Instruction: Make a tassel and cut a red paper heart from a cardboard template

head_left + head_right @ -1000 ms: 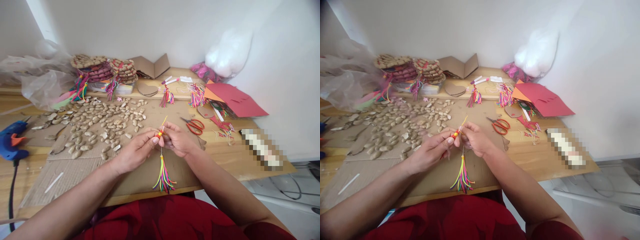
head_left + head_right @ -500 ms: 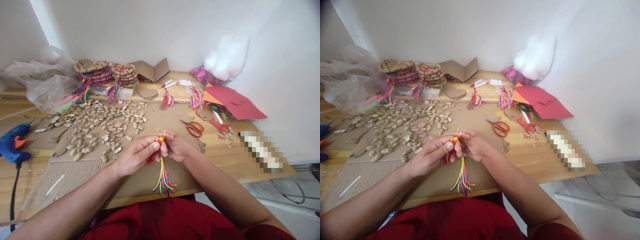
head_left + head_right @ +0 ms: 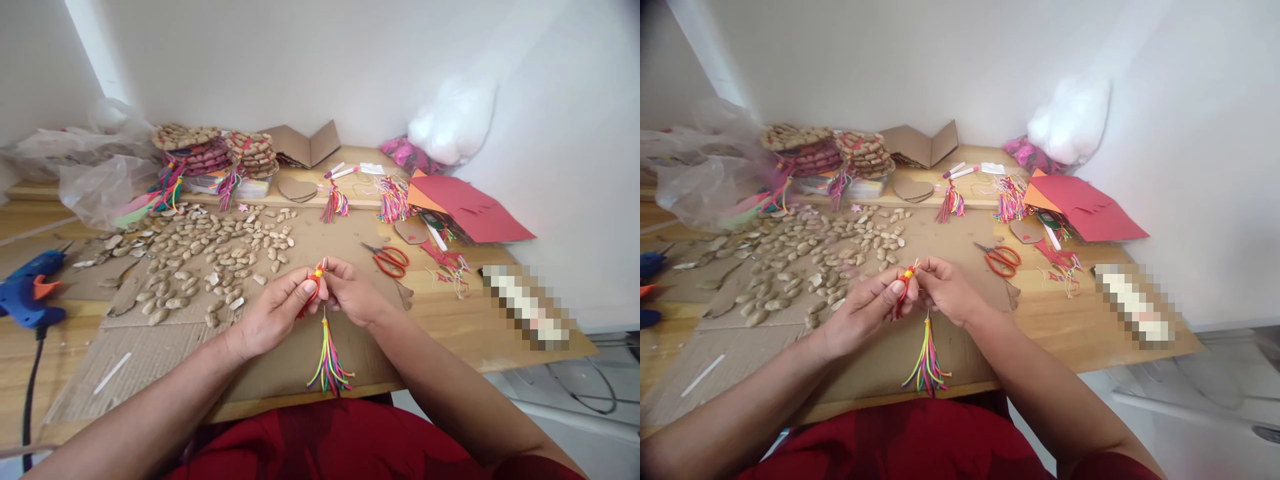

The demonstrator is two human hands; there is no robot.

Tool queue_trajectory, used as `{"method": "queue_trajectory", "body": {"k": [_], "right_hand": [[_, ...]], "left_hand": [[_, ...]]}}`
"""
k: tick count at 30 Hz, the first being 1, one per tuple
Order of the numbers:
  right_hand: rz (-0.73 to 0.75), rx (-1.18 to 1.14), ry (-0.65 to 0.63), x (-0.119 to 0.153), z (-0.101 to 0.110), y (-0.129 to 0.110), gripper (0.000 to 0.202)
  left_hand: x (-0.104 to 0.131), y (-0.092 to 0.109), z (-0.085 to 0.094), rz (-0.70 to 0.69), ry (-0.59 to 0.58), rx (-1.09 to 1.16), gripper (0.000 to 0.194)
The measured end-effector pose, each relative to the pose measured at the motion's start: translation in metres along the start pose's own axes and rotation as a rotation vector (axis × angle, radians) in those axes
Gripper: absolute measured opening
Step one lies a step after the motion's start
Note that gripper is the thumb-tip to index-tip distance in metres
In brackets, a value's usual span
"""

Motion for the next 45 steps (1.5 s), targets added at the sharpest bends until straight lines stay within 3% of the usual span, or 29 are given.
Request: {"method": "queue_trajectory", "body": {"k": [5,8,11,17,21,28,36,39,42,45], "right_hand": [[0.334,0.196,0.072,0.008,0.001,-0.023,0.028],[0.437,0.267,-0.003,0.018,-0.007,-0.033,0.019],[0.433,0.239,-0.094,0.022,-0.013,-0.034,0.017],[0.346,0.264,-0.042,0.021,-0.01,-0.031,0.013],[0.337,0.267,-0.01,0.021,-0.01,-0.032,0.013],[0.33,0.223,-0.053,0.02,-0.008,-0.033,0.015],[0.35,0.262,-0.087,0.019,-0.003,-0.029,0.012],[0.496,0.469,-0.002,0.024,-0.003,-0.034,0.016],[0.783,0.816,0.101,0.034,-0.009,-0.045,0.014],[0.927,1.021,0.111,0.038,-0.014,-0.049,0.008]], "left_hand": [[-0.001,-0.003,0.001,0.01,0.036,-0.04,0.031],[-0.001,-0.005,0.001,0.039,0.032,0.01,0.032],[0.0,-0.007,0.001,0.071,0.025,0.04,0.032],[0.001,-0.007,0.003,0.066,0.034,-0.017,0.042],[0.0,-0.01,0.003,0.108,0.023,-0.035,0.032],[0.0,-0.011,0.002,0.101,-0.015,0.039,0.032],[0.0,-0.007,0.004,0.065,0.007,-0.109,0.03],[-0.001,-0.005,0.006,0.059,0.057,-0.225,0.03],[-0.002,-0.003,0.008,0.041,0.128,-0.388,0.03],[-0.003,-0.005,0.009,0.006,0.172,-0.526,0.027]]}}
Point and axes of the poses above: each hand's wrist, its own x-axis away from the middle knuckle, its own z-axis out of the back of the hand, y = z × x, the point moved 4 cm from there along -x, towards the middle knuckle, and after that the axes turned 9 degrees about -x, right-handed, at the moved point
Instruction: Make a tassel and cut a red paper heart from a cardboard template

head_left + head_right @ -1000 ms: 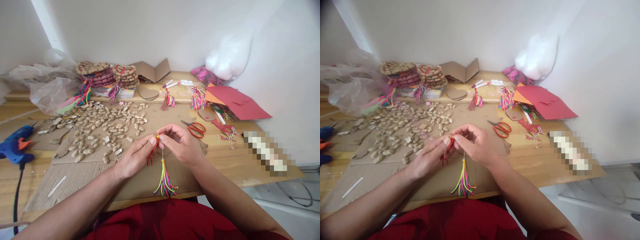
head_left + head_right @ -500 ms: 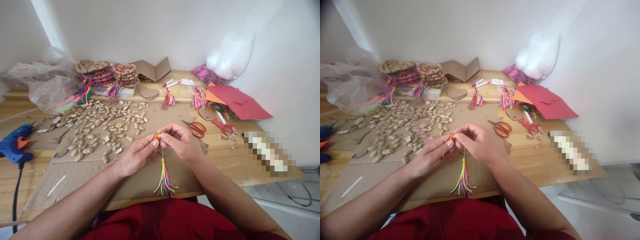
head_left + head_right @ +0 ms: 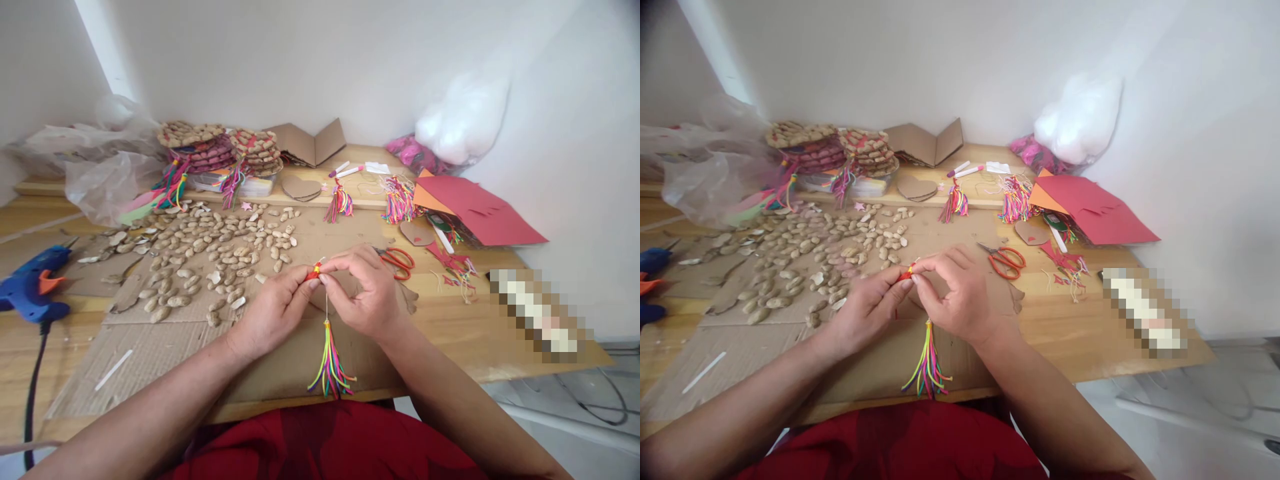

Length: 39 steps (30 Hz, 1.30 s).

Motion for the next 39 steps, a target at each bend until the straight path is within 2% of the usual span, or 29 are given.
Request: {"method": "queue_trajectory", "body": {"k": [6,10,15,19,22,31,39], "right_hand": [[0.019,0.096,-0.002,-0.001,-0.002,0.001,0.008],[-0.047,0.07,0.03,0.001,-0.004,0.004,0.007],[-0.271,-0.061,0.076,0.006,-0.009,0.018,0.004],[-0.5,-0.243,0.026,0.006,-0.013,0.025,0.007],[-0.59,-0.273,-0.011,0.005,-0.013,0.023,0.008],[-0.5,-0.21,0.026,0.009,-0.017,0.029,0.005],[-0.527,-0.287,-0.03,0.006,-0.016,0.023,0.005]], "left_hand": [[0.001,-0.003,-0.004,-0.111,0.098,-0.178,0.023],[0.002,-0.002,-0.006,-0.153,0.151,-0.301,0.021],[0.002,-0.002,-0.008,-0.207,0.204,-0.485,0.022],[0.003,-0.006,-0.011,-0.25,0.222,-0.652,0.023],[0.004,-0.01,-0.014,-0.239,0.186,-0.762,0.024],[0.007,-0.009,-0.015,-0.236,0.151,-0.788,0.021],[0.006,-0.008,-0.016,-0.273,0.169,-0.768,0.021]]}}
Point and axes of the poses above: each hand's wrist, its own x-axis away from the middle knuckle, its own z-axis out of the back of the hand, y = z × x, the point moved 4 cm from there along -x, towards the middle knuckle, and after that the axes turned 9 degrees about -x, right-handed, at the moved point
